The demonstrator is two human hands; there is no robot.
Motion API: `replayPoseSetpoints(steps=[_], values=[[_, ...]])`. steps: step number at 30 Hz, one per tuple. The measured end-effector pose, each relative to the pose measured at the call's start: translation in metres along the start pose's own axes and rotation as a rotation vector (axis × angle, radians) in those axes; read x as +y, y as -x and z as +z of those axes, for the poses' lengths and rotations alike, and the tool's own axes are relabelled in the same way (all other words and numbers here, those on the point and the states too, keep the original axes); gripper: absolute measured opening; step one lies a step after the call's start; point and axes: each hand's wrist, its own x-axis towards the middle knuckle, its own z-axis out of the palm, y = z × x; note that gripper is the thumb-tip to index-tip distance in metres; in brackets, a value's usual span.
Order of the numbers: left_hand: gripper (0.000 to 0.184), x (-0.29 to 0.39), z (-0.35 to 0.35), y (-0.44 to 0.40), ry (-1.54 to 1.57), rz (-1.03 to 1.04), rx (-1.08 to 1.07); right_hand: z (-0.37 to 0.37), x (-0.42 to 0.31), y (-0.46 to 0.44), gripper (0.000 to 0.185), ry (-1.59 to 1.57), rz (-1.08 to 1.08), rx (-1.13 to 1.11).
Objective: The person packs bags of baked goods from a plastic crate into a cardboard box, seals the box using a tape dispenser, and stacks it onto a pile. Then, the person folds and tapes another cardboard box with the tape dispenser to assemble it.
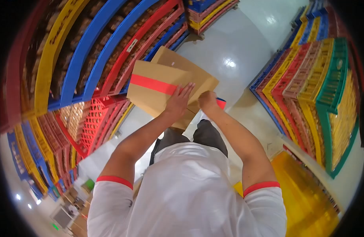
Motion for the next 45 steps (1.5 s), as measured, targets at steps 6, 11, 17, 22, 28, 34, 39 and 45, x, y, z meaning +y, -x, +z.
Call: replayPoseSetpoints(steps=[6, 11, 17, 22, 28, 34, 39, 45], values=[[0.08, -0.023, 0.029, 0.022, 0.647, -0.04, 0.087, 0.079, 0.014, 0.006, 0.041, -1.908, 0.679, 0.414], [0.088, -0.025, 0.052, 0.038, 0.597, -0.194, 0.151, 0.022, -0.06, -0.017, 0.042, -2.641, 0.865, 0.97], [0.085, -0.025, 0.049, 0.035, 0.633, -0.213, 0.176, 0.061, -0.098, -0.032, 0.034, -2.707, 0.899, 0.732], [0.083, -0.043, 0.048, 0.042, 0.703, -0.13, 0.105, 0.033, 0.009, -0.102, 0.037, -2.612, 0.865, 1.135], [0.069, -0.106, 0.118, 0.061, 0.911, -0.941, 0.702, -0.125, 0.084, -0.011, 0.059, -2.39, 0.274, 1.456], [0.05, -0.15, 0.133, 0.056, 1.251, -1.131, 0.755, -0.364, 0.086, 0.111, 0.043, -2.019, -0.225, 1.48], [0.062, -0.169, 0.136, 0.083, 1.467, -1.088, 0.21, -0.569, 0.078, 0.176, 0.041, -1.591, -0.439, 1.605], [0.079, -0.156, 0.142, 0.12, 1.415, -0.996, 0.094, -0.753, 0.088, 0.187, 0.04, -1.059, -0.427, 1.374]])
